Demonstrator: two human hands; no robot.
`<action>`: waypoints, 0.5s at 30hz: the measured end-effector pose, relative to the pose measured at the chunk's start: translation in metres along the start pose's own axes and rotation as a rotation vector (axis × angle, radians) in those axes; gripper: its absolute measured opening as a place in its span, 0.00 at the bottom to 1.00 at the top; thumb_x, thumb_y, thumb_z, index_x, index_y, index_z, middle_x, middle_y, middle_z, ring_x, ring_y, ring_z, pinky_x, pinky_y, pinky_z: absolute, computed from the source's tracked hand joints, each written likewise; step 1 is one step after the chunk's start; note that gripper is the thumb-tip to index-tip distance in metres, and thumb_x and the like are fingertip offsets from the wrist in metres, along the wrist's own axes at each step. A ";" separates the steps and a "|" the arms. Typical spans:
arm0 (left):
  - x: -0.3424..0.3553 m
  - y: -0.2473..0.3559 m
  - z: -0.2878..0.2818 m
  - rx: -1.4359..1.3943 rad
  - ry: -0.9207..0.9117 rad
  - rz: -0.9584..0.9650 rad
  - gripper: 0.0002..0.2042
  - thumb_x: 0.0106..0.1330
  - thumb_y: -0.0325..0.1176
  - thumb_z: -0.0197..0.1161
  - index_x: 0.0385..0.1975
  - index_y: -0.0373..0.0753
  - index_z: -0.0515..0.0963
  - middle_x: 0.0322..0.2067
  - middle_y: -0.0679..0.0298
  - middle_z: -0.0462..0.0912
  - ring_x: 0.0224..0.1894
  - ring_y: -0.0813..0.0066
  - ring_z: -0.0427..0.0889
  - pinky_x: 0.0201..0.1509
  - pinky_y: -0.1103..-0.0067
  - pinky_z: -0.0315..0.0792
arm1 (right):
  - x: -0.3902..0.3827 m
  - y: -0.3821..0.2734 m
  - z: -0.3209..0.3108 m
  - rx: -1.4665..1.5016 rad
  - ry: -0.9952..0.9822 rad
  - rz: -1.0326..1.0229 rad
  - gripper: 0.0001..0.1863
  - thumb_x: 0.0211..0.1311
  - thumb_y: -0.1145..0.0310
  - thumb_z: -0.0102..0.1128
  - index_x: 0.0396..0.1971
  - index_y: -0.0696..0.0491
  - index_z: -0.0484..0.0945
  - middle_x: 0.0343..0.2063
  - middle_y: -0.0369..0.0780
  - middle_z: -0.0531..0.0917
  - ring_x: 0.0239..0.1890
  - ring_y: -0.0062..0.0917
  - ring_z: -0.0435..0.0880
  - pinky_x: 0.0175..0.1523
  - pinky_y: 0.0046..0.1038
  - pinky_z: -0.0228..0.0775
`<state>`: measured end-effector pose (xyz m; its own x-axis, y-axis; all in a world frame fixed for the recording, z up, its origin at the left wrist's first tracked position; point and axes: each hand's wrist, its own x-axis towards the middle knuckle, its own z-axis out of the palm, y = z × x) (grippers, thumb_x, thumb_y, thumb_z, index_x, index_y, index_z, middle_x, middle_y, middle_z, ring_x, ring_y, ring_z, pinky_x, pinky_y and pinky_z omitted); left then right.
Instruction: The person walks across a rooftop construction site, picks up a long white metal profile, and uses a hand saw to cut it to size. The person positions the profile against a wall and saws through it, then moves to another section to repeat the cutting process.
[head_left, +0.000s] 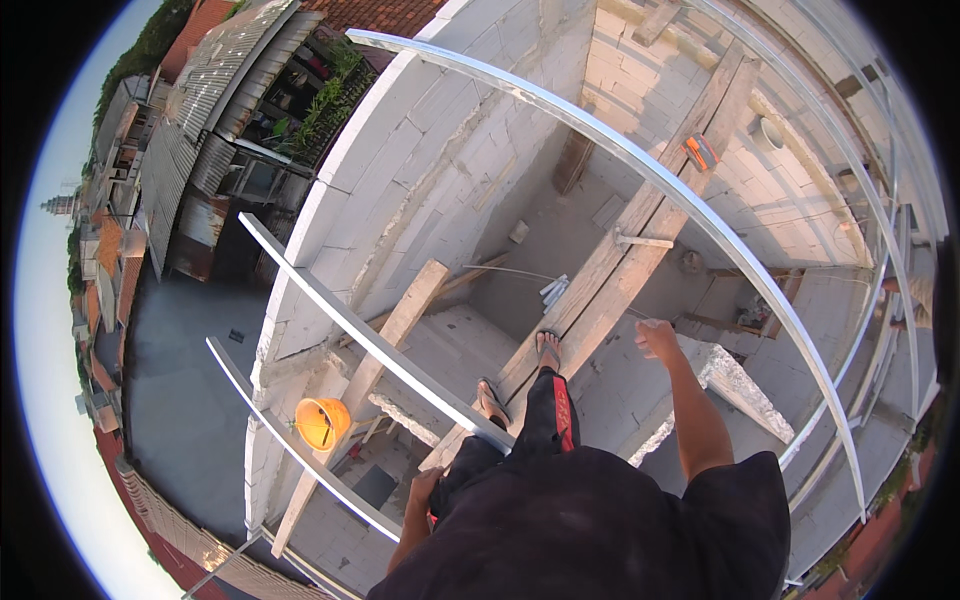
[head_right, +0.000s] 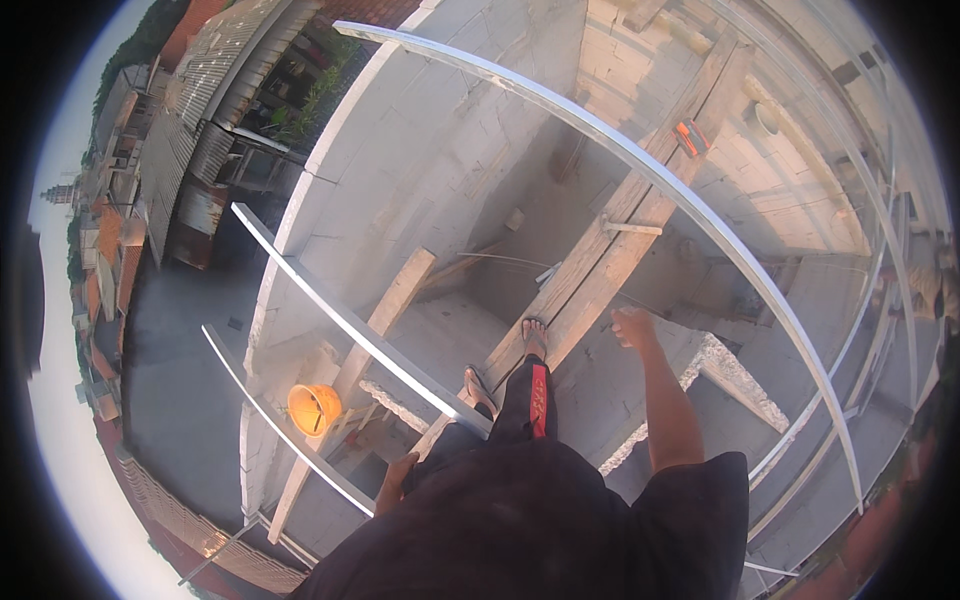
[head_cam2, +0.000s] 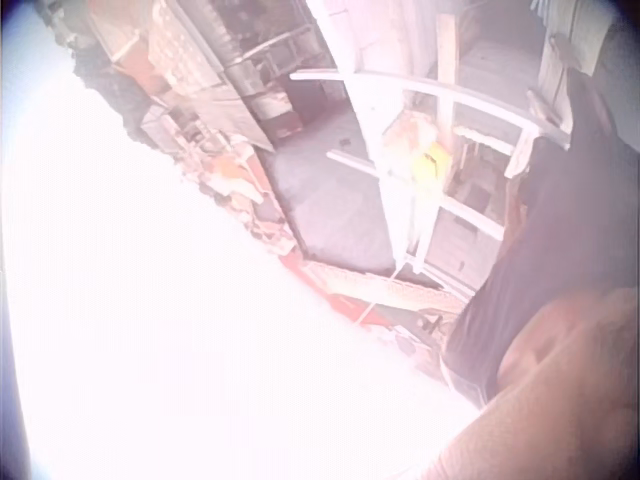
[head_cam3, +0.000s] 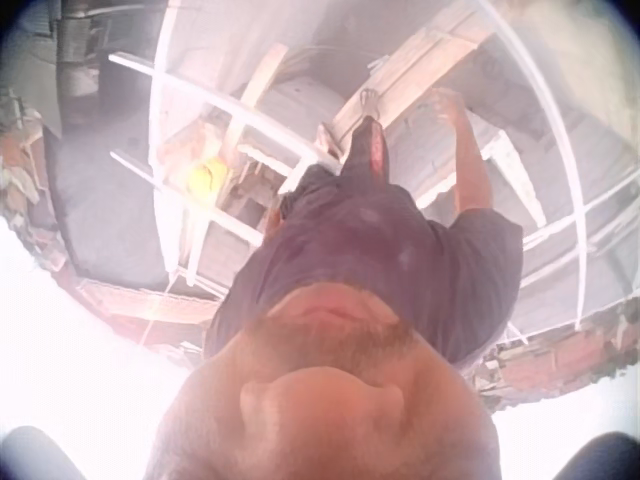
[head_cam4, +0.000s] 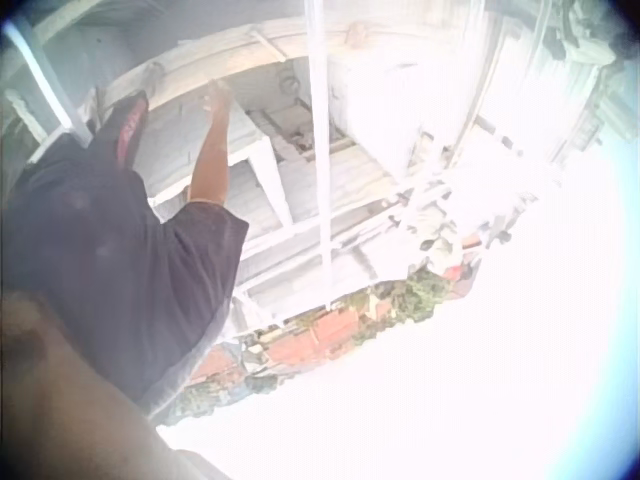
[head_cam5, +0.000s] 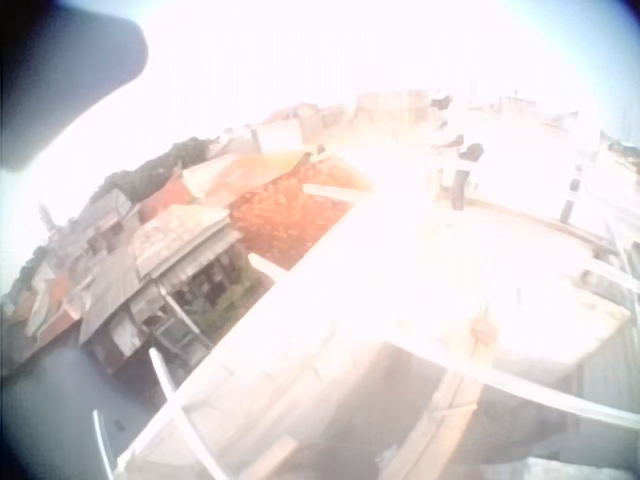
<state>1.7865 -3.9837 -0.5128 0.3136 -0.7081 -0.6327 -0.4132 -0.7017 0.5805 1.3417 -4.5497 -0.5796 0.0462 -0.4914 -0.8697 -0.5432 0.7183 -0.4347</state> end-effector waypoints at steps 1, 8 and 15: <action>0.015 0.003 0.004 -0.010 0.093 -0.015 0.19 0.73 0.43 0.59 0.54 0.37 0.84 0.41 0.56 0.87 0.40 0.62 0.87 0.45 0.68 0.81 | 0.011 0.007 -0.011 -0.017 -0.016 0.021 0.23 0.66 0.57 0.67 0.56 0.55 0.81 0.41 0.44 0.89 0.41 0.39 0.90 0.43 0.45 0.84; 0.080 0.160 -0.041 -0.181 0.087 -0.667 0.33 0.66 0.51 0.67 0.58 0.23 0.76 0.54 0.45 0.82 0.54 0.56 0.83 0.57 0.68 0.78 | -0.006 0.077 -0.023 -0.161 -0.050 0.016 0.14 0.62 0.65 0.64 0.46 0.54 0.85 0.32 0.41 0.88 0.32 0.31 0.89 0.35 0.36 0.82; 0.137 0.205 -0.063 0.180 0.417 -0.453 0.37 0.66 0.50 0.66 0.65 0.23 0.70 0.63 0.37 0.74 0.68 0.44 0.72 0.72 0.65 0.64 | -0.112 0.094 -0.042 0.078 0.003 0.182 0.10 0.60 0.69 0.62 0.38 0.58 0.83 0.24 0.40 0.84 0.27 0.27 0.88 0.29 0.28 0.79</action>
<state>1.7984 -4.2292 -0.4484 0.7822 -0.3408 -0.5216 -0.2869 -0.9401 0.1842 1.2499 -4.4479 -0.5134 -0.0497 -0.3510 -0.9350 -0.4756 0.8315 -0.2869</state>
